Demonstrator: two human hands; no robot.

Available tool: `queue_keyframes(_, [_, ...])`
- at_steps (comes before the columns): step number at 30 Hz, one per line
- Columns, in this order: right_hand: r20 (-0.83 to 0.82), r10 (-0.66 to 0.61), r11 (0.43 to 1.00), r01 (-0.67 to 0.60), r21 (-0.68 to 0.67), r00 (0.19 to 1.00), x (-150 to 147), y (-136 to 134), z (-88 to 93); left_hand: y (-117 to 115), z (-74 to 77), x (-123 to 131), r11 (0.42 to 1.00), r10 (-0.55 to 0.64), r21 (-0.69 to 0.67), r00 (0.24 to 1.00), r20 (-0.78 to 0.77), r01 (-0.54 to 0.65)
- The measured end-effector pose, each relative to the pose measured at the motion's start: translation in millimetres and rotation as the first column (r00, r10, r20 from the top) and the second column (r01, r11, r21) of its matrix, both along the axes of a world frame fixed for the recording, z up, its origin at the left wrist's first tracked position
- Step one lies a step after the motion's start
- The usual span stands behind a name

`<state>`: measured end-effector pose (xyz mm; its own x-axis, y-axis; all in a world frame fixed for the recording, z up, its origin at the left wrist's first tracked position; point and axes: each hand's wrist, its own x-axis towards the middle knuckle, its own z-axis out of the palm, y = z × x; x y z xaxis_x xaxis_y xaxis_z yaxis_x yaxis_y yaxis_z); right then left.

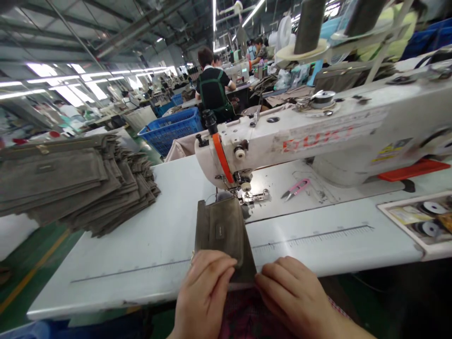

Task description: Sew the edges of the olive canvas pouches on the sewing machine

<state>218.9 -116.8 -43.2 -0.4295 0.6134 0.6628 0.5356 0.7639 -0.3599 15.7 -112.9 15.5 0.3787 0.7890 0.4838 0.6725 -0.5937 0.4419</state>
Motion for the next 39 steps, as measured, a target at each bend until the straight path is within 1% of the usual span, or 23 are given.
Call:
queue_keyframes(1, [0.000,0.010,1.000,-0.010,0.003,1.000,1,0,0.1,-1,0.2,1,0.998,0.011,0.060,1.000,-0.004,-0.011])
queue_keyframes(3, [-0.008,0.025,1.000,-0.025,0.002,1.000,3,0,1.0,-3,-3.7,4,0.990,-0.044,0.131,0.996,-0.080,0.054])
queue_keyframes(4, [-0.010,0.032,0.999,-0.032,-0.005,0.999,3,0,1.5,-3,-7.5,5,0.986,-0.089,0.131,0.988,-0.129,0.106])
queue_keyframes(6, [-0.009,0.044,0.999,-0.044,-0.012,0.999,4,-1,2.3,-3,-16.6,7,0.981,-0.154,0.083,0.964,-0.217,0.176])
queue_keyframes(9, [0.003,0.053,0.999,-0.053,-0.010,0.999,5,-1,1.4,-2,-27.8,6,0.982,-0.169,0.045,0.955,-0.244,0.185])
queue_keyframes(11, [-0.003,0.057,0.998,-0.057,-0.011,0.998,5,-2,-0.6,-2,-30.8,5,0.983,-0.164,0.049,0.961,-0.223,0.179])
queue_keyframes(13, [-0.019,0.063,0.998,-0.064,-0.026,0.998,6,-3,-2.8,-1,-30.2,5,0.982,-0.168,0.054,0.965,-0.200,0.182])
queue_keyframes(19, [-0.040,0.093,0.993,-0.096,-0.074,0.995,12,-4,-5.9,1,-19.8,13,0.984,-0.160,0.049,0.976,-0.146,0.169])
queue_keyframes(23, [-0.031,0.086,0.992,-0.089,-0.091,0.996,12,-5,-4.0,0,-22.6,12,0.984,-0.154,0.066,0.979,-0.134,0.164])
queue_keyframes(27, [-0.029,0.039,0.998,-0.040,-0.047,0.999,12,-5,-0.9,-1,-27.5,6,0.974,-0.192,0.093,0.971,-0.141,0.205])
queue_keyframes(30, [0.016,0.031,0.999,-0.030,-0.017,0.999,11,-2,1.7,0,-27.5,6,0.963,-0.211,0.123,0.957,-0.200,0.238])
queue_keyframes(33, [0.007,0.021,0.996,-0.022,0.085,1.000,6,4,3.6,3,-26.5,6,0.958,-0.191,0.147,0.930,-0.315,0.247])
queue_keyframes(35, [0.000,0.024,0.989,-0.024,0.144,1.000,1,9,4.3,6,-25.2,3,0.950,-0.193,0.168,0.918,-0.347,0.264])
queue_keyframes(37, [0.011,0.045,0.986,-0.046,0.162,0.999,-3,13,4.9,8,-22.4,-2,0.940,-0.207,0.187,0.913,-0.351,0.285])
queue_keyframes(39, [0.014,0.060,0.983,-0.062,0.174,0.998,-5,15,5.6,9,-18.4,-8,0.933,-0.235,0.172,0.898,-0.372,0.315])
